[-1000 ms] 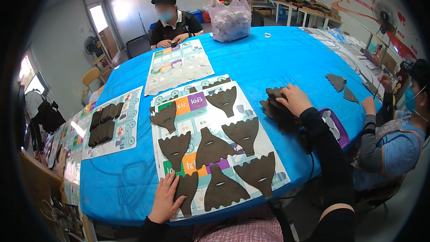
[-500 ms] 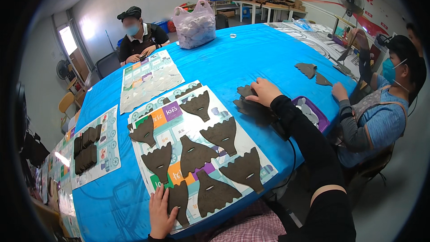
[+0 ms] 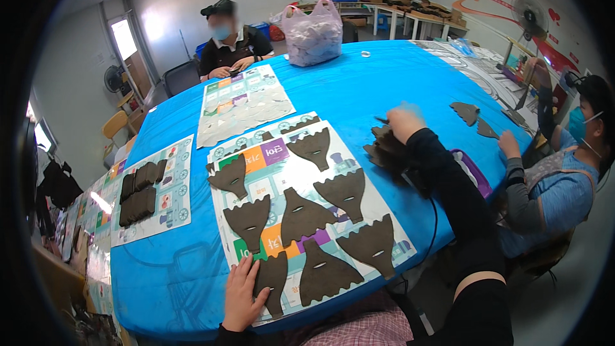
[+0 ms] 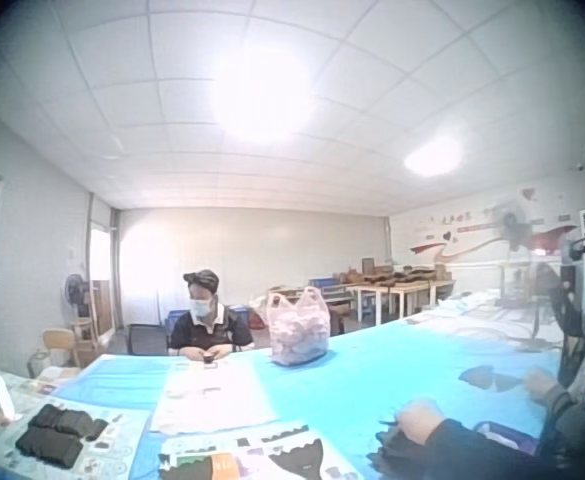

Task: Sorting and placing pre-cut shoe upper components onto labeled sheets.

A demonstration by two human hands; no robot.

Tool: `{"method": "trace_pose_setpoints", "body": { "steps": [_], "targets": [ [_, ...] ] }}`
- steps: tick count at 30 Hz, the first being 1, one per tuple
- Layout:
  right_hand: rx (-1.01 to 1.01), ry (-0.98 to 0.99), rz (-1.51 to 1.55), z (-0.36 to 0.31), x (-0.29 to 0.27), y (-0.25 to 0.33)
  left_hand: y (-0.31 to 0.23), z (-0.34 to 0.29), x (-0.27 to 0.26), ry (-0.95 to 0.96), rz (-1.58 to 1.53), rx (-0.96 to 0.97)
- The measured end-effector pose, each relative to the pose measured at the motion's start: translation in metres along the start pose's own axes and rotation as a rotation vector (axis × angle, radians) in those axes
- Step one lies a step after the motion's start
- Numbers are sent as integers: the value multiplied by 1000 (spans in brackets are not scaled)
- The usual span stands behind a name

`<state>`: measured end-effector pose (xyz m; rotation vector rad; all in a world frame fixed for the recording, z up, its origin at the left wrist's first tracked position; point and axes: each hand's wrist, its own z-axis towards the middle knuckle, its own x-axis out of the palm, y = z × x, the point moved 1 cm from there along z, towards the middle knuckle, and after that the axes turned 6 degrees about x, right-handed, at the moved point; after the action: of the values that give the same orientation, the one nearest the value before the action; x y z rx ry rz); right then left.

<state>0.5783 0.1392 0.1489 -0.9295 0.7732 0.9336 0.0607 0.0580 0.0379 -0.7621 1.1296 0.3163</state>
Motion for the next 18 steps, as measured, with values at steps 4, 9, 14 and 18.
{"method": "trace_pose_setpoints", "body": {
  "steps": [4,9,14,18],
  "targets": [
    [69,-276,360,23,-48,32,0,-1,-1,-7,-31,-1],
    [-278,-547,1229,56,-48,116,0,-2,-3,-15,-53,-8],
    [-451,58,792,33,46,171,-3,3,0,-14,-68,-1],
    [-475,109,706,29,61,187,-3,3,-2,-15,-36,2]
  ]
}}
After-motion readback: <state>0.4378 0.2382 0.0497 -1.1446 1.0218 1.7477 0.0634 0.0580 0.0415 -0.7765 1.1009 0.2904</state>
